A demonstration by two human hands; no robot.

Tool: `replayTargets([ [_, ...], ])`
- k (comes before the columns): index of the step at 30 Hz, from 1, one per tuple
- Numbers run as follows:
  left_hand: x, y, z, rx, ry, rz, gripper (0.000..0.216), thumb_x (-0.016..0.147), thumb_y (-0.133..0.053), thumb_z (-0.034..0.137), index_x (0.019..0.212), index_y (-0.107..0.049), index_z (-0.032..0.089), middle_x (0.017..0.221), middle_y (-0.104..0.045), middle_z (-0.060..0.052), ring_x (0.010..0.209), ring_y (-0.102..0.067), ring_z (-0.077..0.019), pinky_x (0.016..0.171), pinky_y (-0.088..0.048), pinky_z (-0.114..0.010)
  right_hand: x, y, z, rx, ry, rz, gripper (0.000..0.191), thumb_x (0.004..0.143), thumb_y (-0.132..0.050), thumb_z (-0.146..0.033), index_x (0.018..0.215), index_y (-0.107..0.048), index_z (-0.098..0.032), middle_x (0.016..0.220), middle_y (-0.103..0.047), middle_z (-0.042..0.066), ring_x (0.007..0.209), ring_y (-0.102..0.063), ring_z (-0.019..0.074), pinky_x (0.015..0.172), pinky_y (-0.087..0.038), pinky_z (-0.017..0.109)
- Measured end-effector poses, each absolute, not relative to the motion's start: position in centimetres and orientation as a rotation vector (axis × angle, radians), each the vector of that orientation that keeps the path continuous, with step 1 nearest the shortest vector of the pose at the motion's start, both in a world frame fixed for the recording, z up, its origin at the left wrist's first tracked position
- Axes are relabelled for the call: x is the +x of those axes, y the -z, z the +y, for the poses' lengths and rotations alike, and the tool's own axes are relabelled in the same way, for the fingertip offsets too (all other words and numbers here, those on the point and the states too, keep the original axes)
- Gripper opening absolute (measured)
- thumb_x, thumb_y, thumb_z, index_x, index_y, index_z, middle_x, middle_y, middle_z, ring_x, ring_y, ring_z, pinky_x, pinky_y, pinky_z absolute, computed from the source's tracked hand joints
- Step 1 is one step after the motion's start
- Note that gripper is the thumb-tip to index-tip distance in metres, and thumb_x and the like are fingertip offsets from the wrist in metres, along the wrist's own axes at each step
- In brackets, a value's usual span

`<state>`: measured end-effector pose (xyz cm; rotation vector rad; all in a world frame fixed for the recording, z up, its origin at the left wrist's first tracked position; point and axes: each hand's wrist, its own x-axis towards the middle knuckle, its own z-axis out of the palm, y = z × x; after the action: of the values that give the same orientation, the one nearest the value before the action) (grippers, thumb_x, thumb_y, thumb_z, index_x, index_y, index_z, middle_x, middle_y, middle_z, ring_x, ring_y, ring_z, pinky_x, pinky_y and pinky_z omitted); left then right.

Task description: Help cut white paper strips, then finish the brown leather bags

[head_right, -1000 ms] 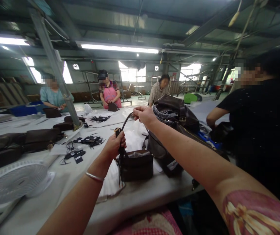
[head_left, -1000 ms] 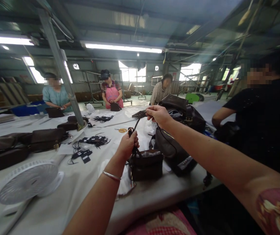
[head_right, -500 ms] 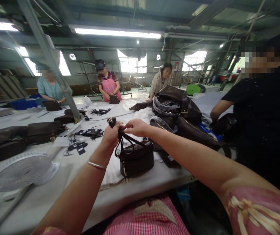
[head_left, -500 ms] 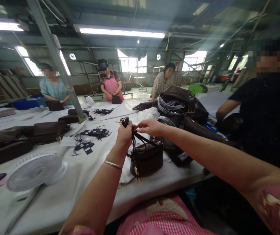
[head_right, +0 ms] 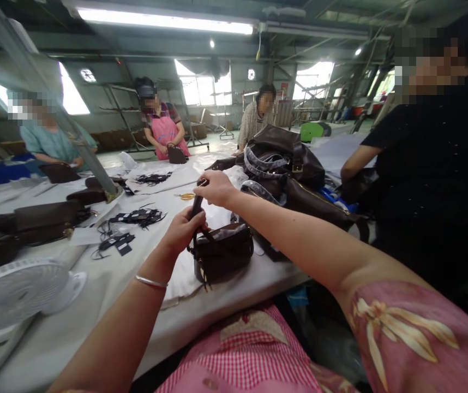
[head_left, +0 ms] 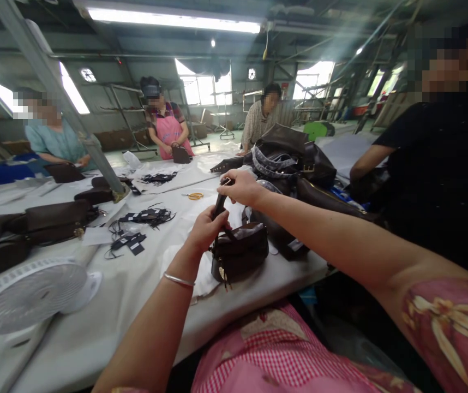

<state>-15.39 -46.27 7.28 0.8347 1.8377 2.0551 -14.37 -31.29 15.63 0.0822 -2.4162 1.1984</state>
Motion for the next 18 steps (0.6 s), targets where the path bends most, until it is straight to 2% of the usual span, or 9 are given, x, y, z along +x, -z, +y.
replayTargets([
  [3,-15.1,-6.4,-47.1,0.723,-2.134,1.618,0.032,0.078,-0.071,0.044,0.081,-0.052,0.018,0.06,-0.047,0.007,0.051,-0.053,-0.0089,0.058,-0.055,-0.028,-14.3,-14.4,-30.4,0.068,-1.604,-2.325,0.018,0.078,-0.068,-0.018,0.094,-0.061,-0.014,0.064,-0.059,-0.002,0.05,-0.057,0.0107,0.047,-0.049,0.022],
  [6,-15.4,-6.0,-48.1,0.479,-2.326,1.517,0.035,0.079,-0.071,0.043,0.077,-0.044,0.02,0.056,-0.033,0.012,0.04,-0.034,-0.0035,0.044,-0.045,-0.02,-13.0,-11.5,-29.2,-0.028,-1.689,-2.268,0.024,0.08,-0.067,-0.021,0.102,-0.059,-0.015,0.079,-0.064,0.002,0.058,-0.062,0.011,0.049,-0.05,0.021],
  [8,-15.8,-6.0,-49.3,0.308,-2.449,1.492,0.036,0.08,-0.07,0.04,0.076,-0.04,0.021,0.055,-0.031,0.012,0.039,-0.03,-0.0028,0.038,-0.034,-0.016,-11.4,-8.5,-28.0,-0.107,-1.531,-2.324,0.019,0.083,-0.064,-0.024,0.099,-0.061,-0.016,0.084,-0.067,0.004,0.06,-0.063,0.0117,0.053,-0.051,0.022],
  [10,-16.1,-6.1,-50.6,0.159,-2.599,1.517,0.034,0.081,-0.069,0.037,0.076,-0.039,0.021,0.056,-0.032,0.011,0.039,-0.03,-0.0028,0.037,-0.029,-0.015,-9.3,-4.9,-26.8,-0.159,-1.253,-2.479,0.013,0.086,-0.056,-0.021,0.097,-0.064,-0.017,0.086,-0.069,0.004,0.071,-0.066,0.0147,0.065,-0.053,0.025],
  [12,-16.1,-6.1,-51.8,0.052,-2.752,1.594,0.032,0.081,-0.067,0.036,0.076,-0.039,0.021,0.057,-0.035,0.011,0.04,-0.031,-0.003,0.038,-0.031,-0.015,-7.4,-1.0,-25.9,-0.319,-0.881,-2.713,0.02,0.09,-0.048,-0.016,0.1,-0.065,-0.018,0.096,-0.071,0.006,0.089,-0.067,0.0175,0.08,-0.051,0.027],
  [14,-15.8,-6.0,-52.5,-0.003,-2.861,1.7,0.03,0.082,-0.066,0.037,0.078,-0.042,0.02,0.058,-0.036,0.011,0.041,-0.032,-0.0033,0.039,-0.033,-0.016,-6.1,2.5,-25.5,-0.387,-0.785,-2.814,0.024,0.087,-0.048,-0.009,0.101,-0.066,-0.016,0.106,-0.069,0.01,0.103,-0.064,0.0208,0.091,-0.047,0.029],
  [18,-14.8,-5.7,-52.3,0.039,-2.896,1.827,0.029,0.082,-0.065,0.04,0.08,-0.045,0.019,0.058,-0.038,0.01,0.042,-0.034,-0.0039,0.039,-0.034,-0.017,-6.3,7.0,-25.7,-0.57,-0.611,-3.009,0.034,0.083,-0.047,-0.002,0.111,-0.063,-0.01,0.118,-0.064,0.019,0.11,-0.061,0.0263,0.093,-0.043,0.033],
])
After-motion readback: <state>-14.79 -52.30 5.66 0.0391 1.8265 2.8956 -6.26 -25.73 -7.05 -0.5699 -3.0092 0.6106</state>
